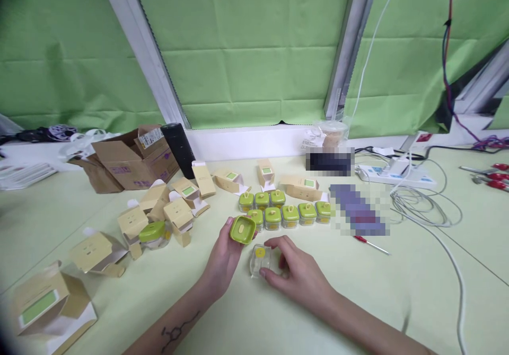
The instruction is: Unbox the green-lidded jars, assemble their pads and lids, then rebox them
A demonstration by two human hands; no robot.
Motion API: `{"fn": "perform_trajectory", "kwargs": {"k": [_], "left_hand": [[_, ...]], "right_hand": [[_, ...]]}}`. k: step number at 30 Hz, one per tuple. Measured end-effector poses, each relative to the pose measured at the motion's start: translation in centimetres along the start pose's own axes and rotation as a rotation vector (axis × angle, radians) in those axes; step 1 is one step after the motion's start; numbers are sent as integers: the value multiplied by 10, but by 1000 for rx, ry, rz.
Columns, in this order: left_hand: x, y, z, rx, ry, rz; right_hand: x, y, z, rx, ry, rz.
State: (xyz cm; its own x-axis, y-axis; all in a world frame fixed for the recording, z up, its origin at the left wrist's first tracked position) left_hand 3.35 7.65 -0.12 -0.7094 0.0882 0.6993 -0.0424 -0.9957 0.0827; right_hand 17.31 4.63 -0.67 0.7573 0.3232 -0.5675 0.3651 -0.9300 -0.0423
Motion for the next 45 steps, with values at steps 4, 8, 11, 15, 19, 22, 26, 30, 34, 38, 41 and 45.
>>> {"fn": "perform_trajectory", "kwargs": {"k": [4, 8, 11, 15, 19, 22, 26, 30, 34, 38, 41, 45], "left_hand": [[-2, -2, -2, 22, 98, -68], [1, -3, -1, 24, 139, -88], [5, -2, 5, 12, 216, -112], [7, 3, 15, -60, 224, -135], [8, 8, 22, -136, 152, -114], [5, 9, 25, -164, 169, -168], [6, 9, 28, -239, 178, -203], [4, 9, 23, -242, 124, -228], [-8, 9, 18, -223, 119, -310], [-16, 9, 20, -264, 105, -329], [-18, 10, 21, -269, 107, -351], [-8, 11, 26, -351, 10, -294]], "right_hand": [[5, 3, -8, -116, -20, -42], [10, 18, -9, -325, 105, -182], [22, 23, -11, -369, 189, -155], [19, 16, -24, -329, -21, -105], [-4, -6, -55, -112, -464, -78], [-22, -21, -65, -123, -827, -17], [-40, -36, -70, -184, -956, -11], [-42, -45, -86, 49, -740, -103], [-46, -43, -92, 235, -364, -235], [-53, -37, -82, 244, -103, -335], [-55, -34, -77, 261, -1, -360], [-57, -33, -77, 278, 57, -393]]}}
Point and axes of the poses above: each hand's wrist, its own y-axis away from the middle knuckle, its own z-axis out of the palm, x = y × z, the point moved 7 cm from there along -y, towards the middle knuckle, and after that the axes turned 13 degrees about y, right-handed, at the moved point
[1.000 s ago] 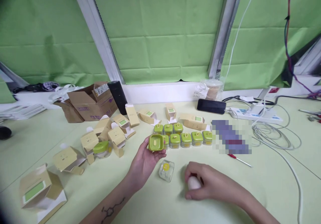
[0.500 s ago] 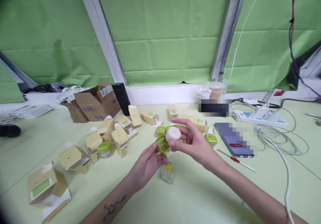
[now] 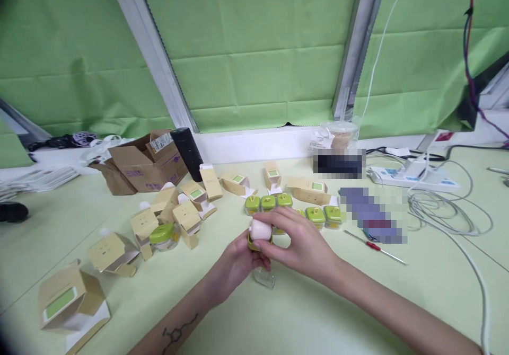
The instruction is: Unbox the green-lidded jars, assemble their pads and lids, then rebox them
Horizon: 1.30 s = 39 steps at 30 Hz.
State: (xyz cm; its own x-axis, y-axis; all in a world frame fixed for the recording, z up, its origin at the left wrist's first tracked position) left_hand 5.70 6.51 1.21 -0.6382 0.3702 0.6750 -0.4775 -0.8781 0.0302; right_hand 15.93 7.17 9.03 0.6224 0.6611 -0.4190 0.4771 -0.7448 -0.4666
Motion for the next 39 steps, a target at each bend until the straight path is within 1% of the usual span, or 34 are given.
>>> {"fn": "perform_trajectory", "kwargs": {"k": [2, 6, 8, 10, 15, 20, 23, 26, 29, 32, 35, 39], "left_hand": [[7, 2, 1, -13, -116, 61], [17, 4, -3, 43, -310, 159], [21, 6, -3, 53, -405, 195], [22, 6, -2, 51, -453, 210], [20, 5, 0, 50, -357, 231], [17, 5, -1, 84, -374, 239], [17, 6, 0, 80, -374, 233], [18, 7, 4, 36, -370, 264], [18, 7, 7, 5, -358, 287], [18, 8, 7, 15, -321, 313], [18, 9, 8, 1, -332, 317], [16, 10, 6, -4, -365, 315]], "right_hand": [[0, 0, -2, 8, 3, -1], [-2, 1, -5, -8, 9, -2], [-5, 2, -6, -19, 4, -2], [-7, 2, -6, -30, -6, -2], [-8, 2, -6, -61, -44, 36], [-6, 4, -7, -5, -129, 70], [-7, 4, -5, -8, -155, 57], [-7, 3, -4, -41, -157, 36], [-6, 1, -7, -47, -144, 0], [-6, 0, -9, -59, -112, -29], [-8, 1, -6, -83, -89, -47], [-14, 3, -1, -108, -130, -16]]}}
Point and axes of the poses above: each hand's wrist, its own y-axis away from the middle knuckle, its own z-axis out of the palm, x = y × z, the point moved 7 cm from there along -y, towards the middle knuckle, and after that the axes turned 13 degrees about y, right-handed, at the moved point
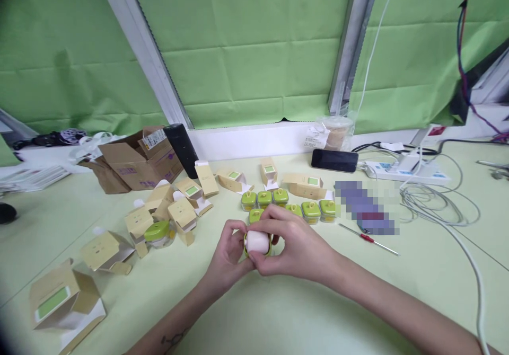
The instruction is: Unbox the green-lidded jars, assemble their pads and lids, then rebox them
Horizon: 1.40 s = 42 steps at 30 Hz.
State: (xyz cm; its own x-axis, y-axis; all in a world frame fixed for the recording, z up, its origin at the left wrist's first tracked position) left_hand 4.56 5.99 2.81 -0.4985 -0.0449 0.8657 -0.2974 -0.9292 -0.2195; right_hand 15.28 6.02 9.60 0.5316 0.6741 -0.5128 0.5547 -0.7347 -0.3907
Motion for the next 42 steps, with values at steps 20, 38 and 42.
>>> {"fn": "perform_trajectory", "kwargs": {"k": [20, 38, 42], "left_hand": [[-2, 3, 1, -121, -59, 213], [5, 6, 2, -119, -205, 275], [14, 2, 7, -135, -100, 222]], "right_hand": [[-7, -1, 4, 100, 35, 70], [-10, 4, 3, 240, 23, -28], [-9, 5, -6, 242, 36, -51]]}}
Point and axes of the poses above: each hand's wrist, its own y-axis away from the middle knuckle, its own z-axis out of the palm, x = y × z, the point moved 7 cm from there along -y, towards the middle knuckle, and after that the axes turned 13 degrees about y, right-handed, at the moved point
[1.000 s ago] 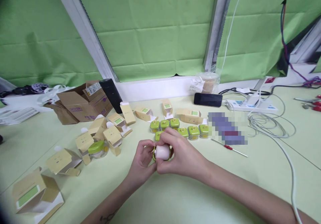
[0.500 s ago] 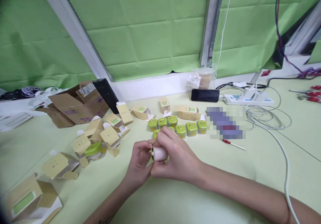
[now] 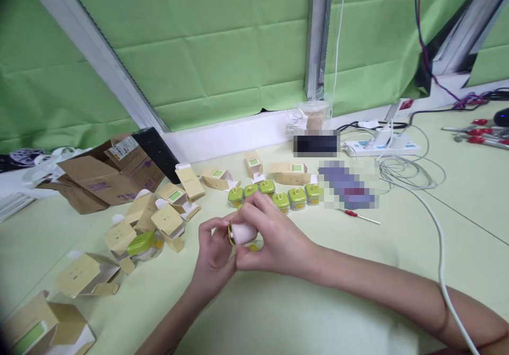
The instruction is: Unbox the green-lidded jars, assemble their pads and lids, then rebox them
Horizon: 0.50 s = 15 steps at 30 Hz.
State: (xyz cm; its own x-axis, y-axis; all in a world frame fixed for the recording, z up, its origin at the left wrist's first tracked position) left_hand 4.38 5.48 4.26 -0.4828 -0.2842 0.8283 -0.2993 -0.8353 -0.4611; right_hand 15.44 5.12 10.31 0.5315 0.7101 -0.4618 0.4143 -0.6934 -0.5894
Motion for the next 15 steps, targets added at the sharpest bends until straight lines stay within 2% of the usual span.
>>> {"fn": "perform_trajectory", "kwargs": {"k": [3, 7, 8, 10, 12, 15], "left_hand": [[0, -5, 0, 13, 85, -120], [5, -5, -23, 283, 12, -95], [3, -4, -25, 310, 29, -122], [-5, -4, -17, 266, 167, -268], [-11, -2, 0, 173, 368, -436], [-10, -1, 17, 164, 570, -517]], "right_hand": [[0, -2, -8, -8, 34, -28], [-6, -3, -13, -10, 126, -134], [-8, -3, -13, 1, 152, -170], [-14, -2, -10, 14, 178, -240], [-18, 0, -5, 2, 159, -281], [-18, 1, 4, -58, 119, -271]]}}
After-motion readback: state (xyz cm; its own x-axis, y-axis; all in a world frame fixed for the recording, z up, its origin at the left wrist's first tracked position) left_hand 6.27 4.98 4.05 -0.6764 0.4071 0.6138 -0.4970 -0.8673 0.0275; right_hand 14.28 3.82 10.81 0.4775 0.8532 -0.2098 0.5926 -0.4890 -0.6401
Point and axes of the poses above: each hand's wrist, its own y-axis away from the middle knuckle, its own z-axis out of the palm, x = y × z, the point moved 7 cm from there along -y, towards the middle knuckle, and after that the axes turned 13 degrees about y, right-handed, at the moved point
